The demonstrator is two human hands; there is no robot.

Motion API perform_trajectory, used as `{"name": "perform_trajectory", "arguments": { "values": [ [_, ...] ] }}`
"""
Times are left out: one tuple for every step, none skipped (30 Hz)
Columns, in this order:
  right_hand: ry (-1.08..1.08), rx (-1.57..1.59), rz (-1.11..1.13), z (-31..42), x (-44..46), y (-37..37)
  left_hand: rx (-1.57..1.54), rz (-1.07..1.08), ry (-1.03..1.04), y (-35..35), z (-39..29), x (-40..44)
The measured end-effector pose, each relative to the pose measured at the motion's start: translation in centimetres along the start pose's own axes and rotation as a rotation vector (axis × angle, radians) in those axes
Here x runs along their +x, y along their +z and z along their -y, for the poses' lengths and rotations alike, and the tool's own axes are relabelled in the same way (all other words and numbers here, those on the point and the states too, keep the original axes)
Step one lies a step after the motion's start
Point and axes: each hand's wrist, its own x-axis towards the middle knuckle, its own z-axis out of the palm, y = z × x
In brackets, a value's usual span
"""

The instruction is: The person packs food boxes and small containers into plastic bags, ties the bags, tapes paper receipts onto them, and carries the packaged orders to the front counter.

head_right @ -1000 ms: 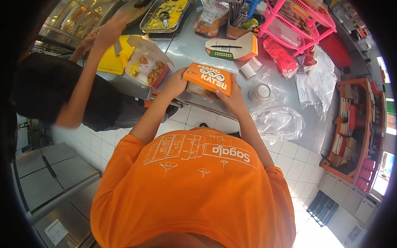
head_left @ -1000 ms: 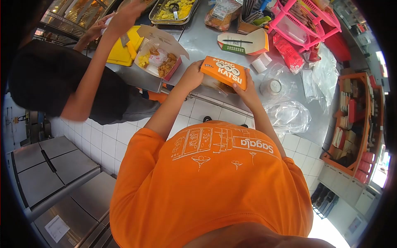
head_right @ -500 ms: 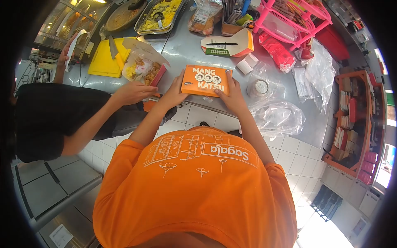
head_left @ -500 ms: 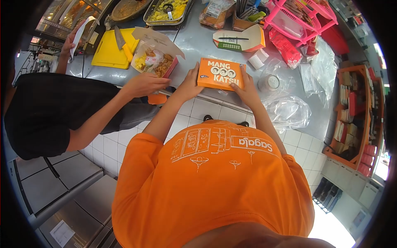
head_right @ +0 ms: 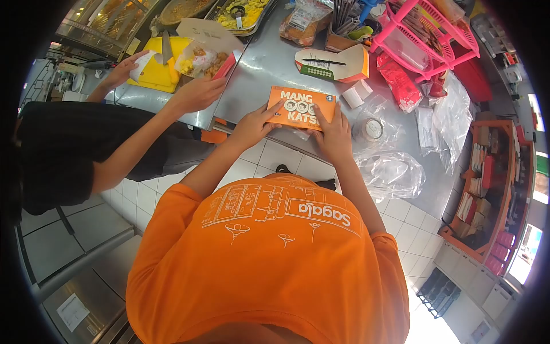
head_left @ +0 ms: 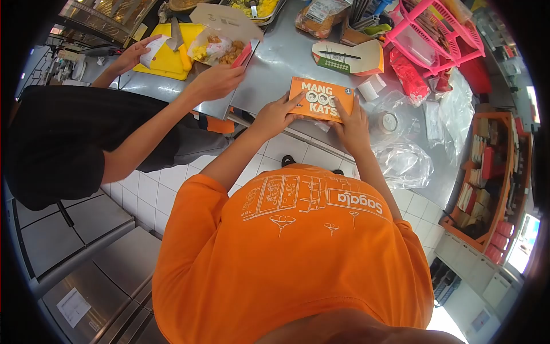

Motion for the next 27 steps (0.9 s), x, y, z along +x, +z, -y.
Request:
{"name": "perform_trajectory", "arguments": {
  "values": [
    [-0.039,0.005,-0.016,0.4,-0.2,-0.6,0.008,0.004,0.006,0.0,0.2,0.1],
    [-0.080,0.009,-0.033,0.8,-0.3,-1.4,0.007,0.010,-0.001,0.0,0.3,0.2],
    [-0.120,0.014,-0.049,1.1,-0.3,-1.9,0.006,0.018,-0.007,0.0,0.4,0.2],
    [-0.121,0.010,-0.062,1.2,-0.3,-1.6,0.006,0.027,-0.013,0.0,0.4,0.2],
    [-0.121,0.007,-0.076,1.1,-0.3,-0.9,-0.006,0.010,0.004,0.1,0.4,0.2],
    [-0.123,0.003,-0.092,1.0,-0.2,-0.3,-0.016,-0.008,0.021,0.1,0.3,0.1],
    [-0.132,-0.014,-0.116,0.8,-0.1,0.1,-0.027,-0.028,0.036,0.0,0.3,0.1],
    [-0.141,-0.031,-0.140,0.7,0.1,0.5,-0.031,-0.033,0.038,0.0,0.2,0.2],
    [-0.151,-0.046,-0.163,0.7,0.2,0.6,-0.035,-0.039,0.039,-0.1,0.1,0.2],
    [-0.153,-0.033,-0.167,0.7,0.2,0.7,-0.039,-0.043,0.041,-0.1,0.0,0.2],
    [-0.154,-0.019,-0.171,0.8,0.2,0.7,-0.049,-0.026,0.023,-0.1,0.1,0.2],
    [-0.155,-0.007,-0.176,1.0,0.2,0.7,-0.058,-0.010,0.006,-0.2,0.2,0.2],
    [-0.155,0.008,-0.181,1.0,0.3,0.8,-0.068,0.006,-0.012,-0.2,0.2,0.2],
    [-0.154,0.024,-0.185,1.1,0.3,0.9,-0.076,-0.008,-0.001,-0.1,0.3,0.2],
    [-0.155,0.040,-0.188,1.3,0.4,0.8,-0.083,-0.022,0.010,-0.1,0.2,0.1],
    [-0.133,0.021,-0.170,1.5,0.7,0.6,-0.090,-0.036,0.021,-0.1,0.1,0.1],
    [-0.111,0.002,-0.153,1.6,1.0,0.3,-0.091,-0.022,0.005,-0.2,0.0,0.1],
    [-0.087,-0.018,-0.136,1.6,1.3,0.2,-0.092,-0.006,-0.010,-0.4,-0.2,0.1],
    [-0.055,-0.061,-0.128,1.4,1.6,0.4,-0.093,0.010,-0.023,-0.5,-0.3,0.1],
    [-0.022,-0.106,-0.121,0.9,2.1,0.7,-0.090,0.001,-0.019,-0.3,-0.3,0.0],
    [0.010,-0.151,-0.115,0.7,2.3,0.5,-0.087,-0.009,-0.015,-0.2,-0.3,-0.1],
    [0.013,-0.089,-0.080,0.4,2.2,0.1,-0.084,-0.020,-0.011,-0.1,-0.3,-0.1],
    [0.015,-0.026,-0.044,0.1,2.0,-0.4,-0.093,0.005,-0.036,0.0,-0.4,-0.1],
    [0.014,0.037,-0.008,0.0,2.0,-1.0,-0.101,0.028,-0.061,0.0,-0.5,-0.2],
    [0.017,0.108,-0.006,0.1,1.7,-1.6,-0.110,0.050,-0.088,-0.1,-0.6,-0.2],
    [0.020,0.179,-0.004,0.1,1.4,-2.1,-0.112,0.029,-0.072,0.0,-0.6,-0.3],
    [0.025,0.250,0.000,0.1,1.1,-2.4,-0.115,0.010,-0.056,0.2,-0.5,-0.5]
  ]
}}
